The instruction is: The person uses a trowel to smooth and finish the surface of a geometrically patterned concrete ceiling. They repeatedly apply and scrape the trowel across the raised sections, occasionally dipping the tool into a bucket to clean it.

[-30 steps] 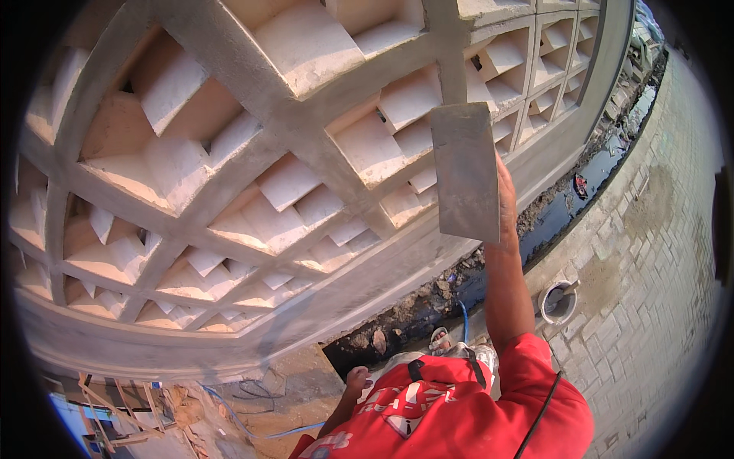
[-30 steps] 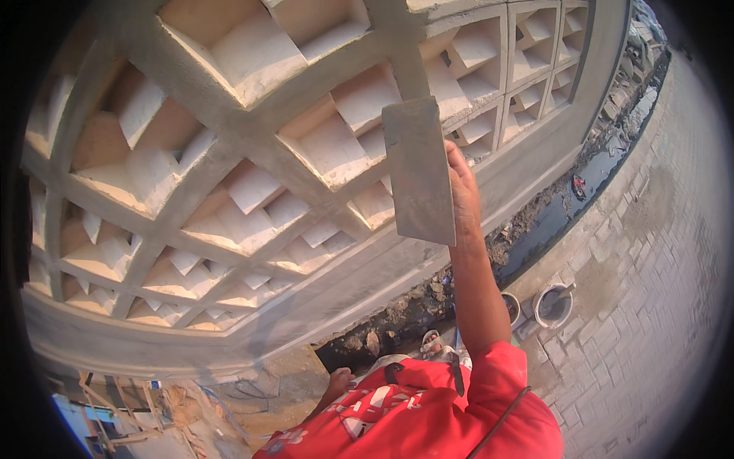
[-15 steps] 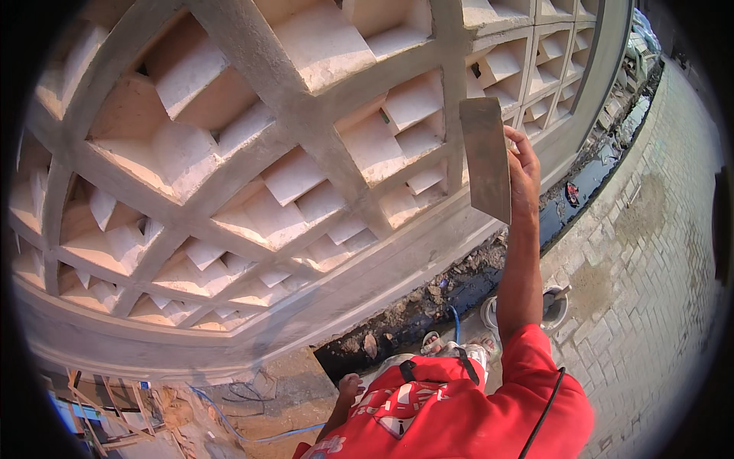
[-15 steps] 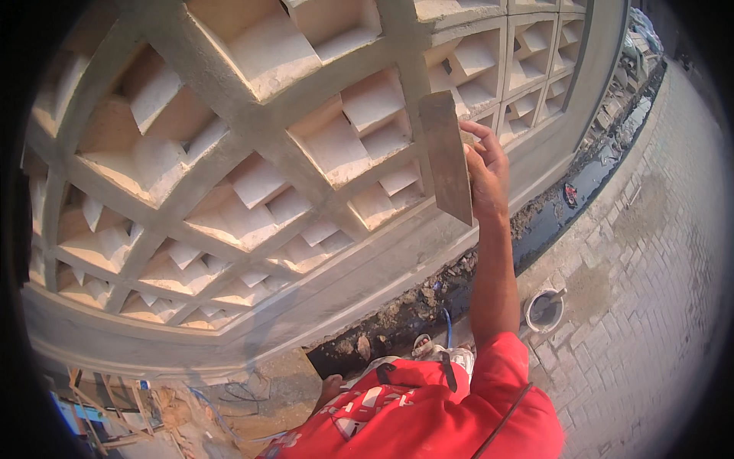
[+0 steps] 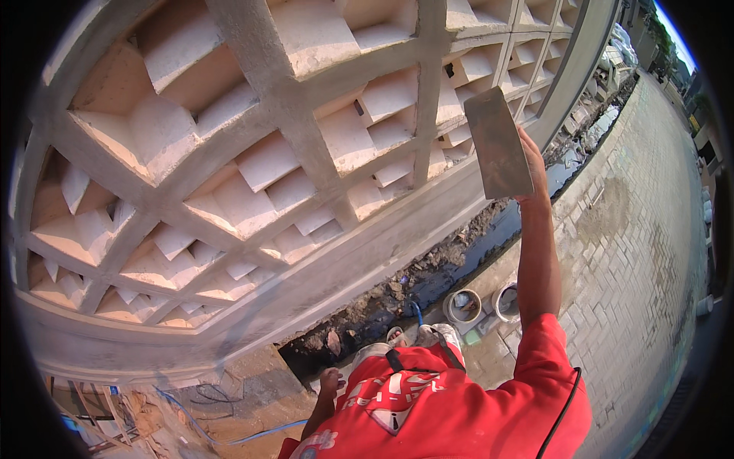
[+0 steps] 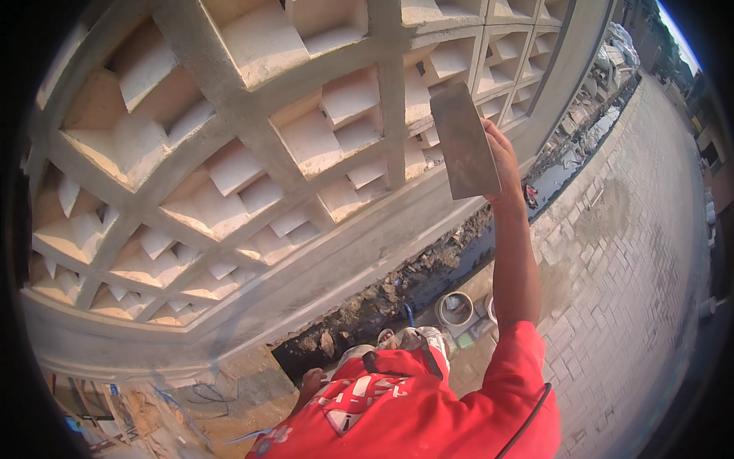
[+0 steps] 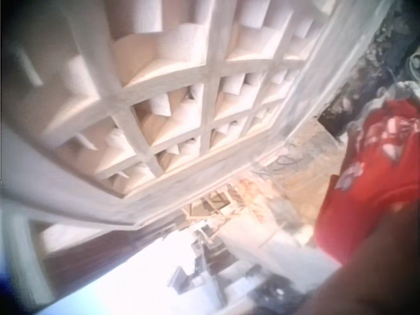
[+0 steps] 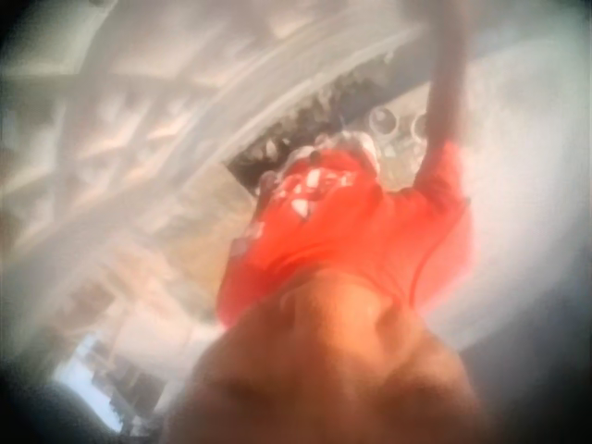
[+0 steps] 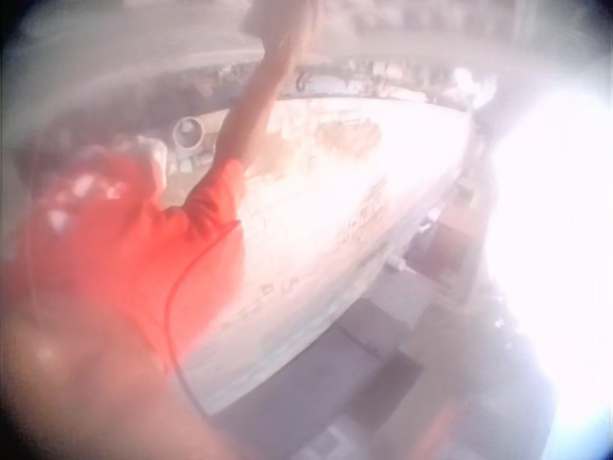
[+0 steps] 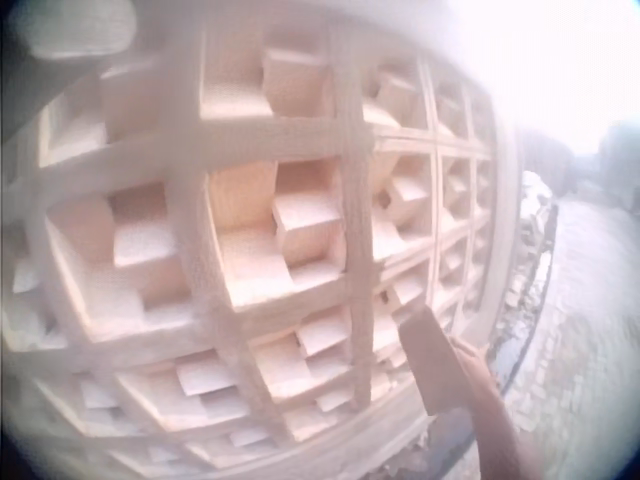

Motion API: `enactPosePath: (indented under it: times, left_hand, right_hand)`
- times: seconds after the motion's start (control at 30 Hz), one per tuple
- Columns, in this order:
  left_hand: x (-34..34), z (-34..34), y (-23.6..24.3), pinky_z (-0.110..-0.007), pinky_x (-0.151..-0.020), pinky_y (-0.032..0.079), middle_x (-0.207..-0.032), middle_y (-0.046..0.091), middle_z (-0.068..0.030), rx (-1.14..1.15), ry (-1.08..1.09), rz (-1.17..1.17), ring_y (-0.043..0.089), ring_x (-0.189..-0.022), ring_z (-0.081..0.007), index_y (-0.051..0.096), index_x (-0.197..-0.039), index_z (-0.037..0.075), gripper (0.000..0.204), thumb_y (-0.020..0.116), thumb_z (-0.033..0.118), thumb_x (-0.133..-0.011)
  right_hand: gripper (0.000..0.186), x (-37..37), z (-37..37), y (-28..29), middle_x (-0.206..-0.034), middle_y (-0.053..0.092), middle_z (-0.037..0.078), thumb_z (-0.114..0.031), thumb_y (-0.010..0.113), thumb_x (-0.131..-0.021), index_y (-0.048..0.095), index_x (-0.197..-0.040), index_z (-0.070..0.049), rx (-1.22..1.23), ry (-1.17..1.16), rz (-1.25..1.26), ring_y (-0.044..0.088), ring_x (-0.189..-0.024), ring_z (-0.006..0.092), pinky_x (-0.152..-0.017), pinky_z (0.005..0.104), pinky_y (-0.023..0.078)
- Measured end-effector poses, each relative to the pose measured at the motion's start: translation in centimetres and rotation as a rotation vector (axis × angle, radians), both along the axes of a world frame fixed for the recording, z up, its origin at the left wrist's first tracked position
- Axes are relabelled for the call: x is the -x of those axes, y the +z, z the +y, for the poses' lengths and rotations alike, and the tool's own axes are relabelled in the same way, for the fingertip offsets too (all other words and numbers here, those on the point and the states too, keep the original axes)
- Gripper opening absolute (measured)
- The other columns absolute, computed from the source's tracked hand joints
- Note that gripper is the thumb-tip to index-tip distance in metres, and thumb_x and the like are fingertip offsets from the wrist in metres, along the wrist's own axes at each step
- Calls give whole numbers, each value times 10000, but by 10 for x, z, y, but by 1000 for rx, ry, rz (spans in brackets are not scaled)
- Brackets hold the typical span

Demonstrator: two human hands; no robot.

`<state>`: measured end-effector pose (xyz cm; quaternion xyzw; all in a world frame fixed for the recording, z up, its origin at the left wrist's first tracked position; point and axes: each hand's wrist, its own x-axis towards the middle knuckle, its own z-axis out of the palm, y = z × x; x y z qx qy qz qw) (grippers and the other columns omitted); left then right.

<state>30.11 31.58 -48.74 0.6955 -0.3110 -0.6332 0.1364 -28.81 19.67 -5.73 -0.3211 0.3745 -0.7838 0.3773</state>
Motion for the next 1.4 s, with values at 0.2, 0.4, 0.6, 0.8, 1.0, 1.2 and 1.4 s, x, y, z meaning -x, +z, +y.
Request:
enactPosePath:
  times: [0.2, 0.4, 0.6, 0.8, 1.0, 1.2, 1.4]
  left_hand:
    - [9, -6, 16, -288, -429, 486, -825, 583, -113, 65, 117, -81, 596, -526, -199, 510, -1066, 54, 237, 495, 214, -892]
    - [54, 39, 28, -301, -457, 499, -862, 594, -126, 17, 225, -71, 606, -567, -219, 507, -1084, 62, 249, 482, 221, -895]
    - [90, 100, -7, -344, -510, 510, -768, 602, -102, 291, -118, -184, 618, -629, -230, 566, -962, 19, 266, 419, 233, -901]
    - [76, 147, -81, -333, -509, 510, -779, 627, -101, 326, -521, -363, 615, -655, -193, 581, -936, 20, 342, 387, 300, -911]
    - [124, 144, -26, -307, -463, 502, -845, 618, -122, 272, -47, -126, 594, -586, -215, 519, -1074, 45, 272, 491, 243, -889]
    - [151, 143, -10, -285, -421, 464, -783, 616, -109, 149, 270, -36, 579, -556, -185, 546, -1021, 60, 212, 514, 214, -879]
    - [149, 142, -13, -287, -413, 455, -768, 616, -116, 270, 8, -85, 577, -543, -189, 548, -1009, 50, 213, 503, 213, -879]
  right_hand:
    - [245, 4, -35, 29, -906, 600, 72, -151, 506, -911, 513, -1102, 2, 13, 95, 79, 598, -758, 100, -632, 232, 507]
    - [315, 18, -53, 47, -937, 605, 109, -196, 560, -891, 515, -1120, 16, 20, 104, 147, 589, -783, 99, -623, 239, 490]
    - [323, 40, -58, 38, -929, 621, 132, -195, 561, -888, 511, -1119, 25, 21, 153, 152, 593, -752, 114, -603, 239, 484]
    - [333, 20, -69, 23, -868, 632, 129, -200, 564, -870, 510, -1120, 13, 5, 227, 191, 578, -730, 110, -589, 243, 469]
    - [340, 27, -67, -5, -852, 631, 141, -201, 560, -868, 503, -1127, 12, -74, 126, 366, 579, -734, 128, -596, 272, 466]
    - [346, 31, -72, -24, -858, 627, 148, -198, 563, -871, 491, -1132, 16, -140, 182, 341, 584, -714, 128, -596, 260, 472]
    - [335, 33, -63, 20, -872, 628, 132, -170, 568, -877, 484, -1139, 19, 32, 210, 199, 597, -733, 114, -612, 237, 487]
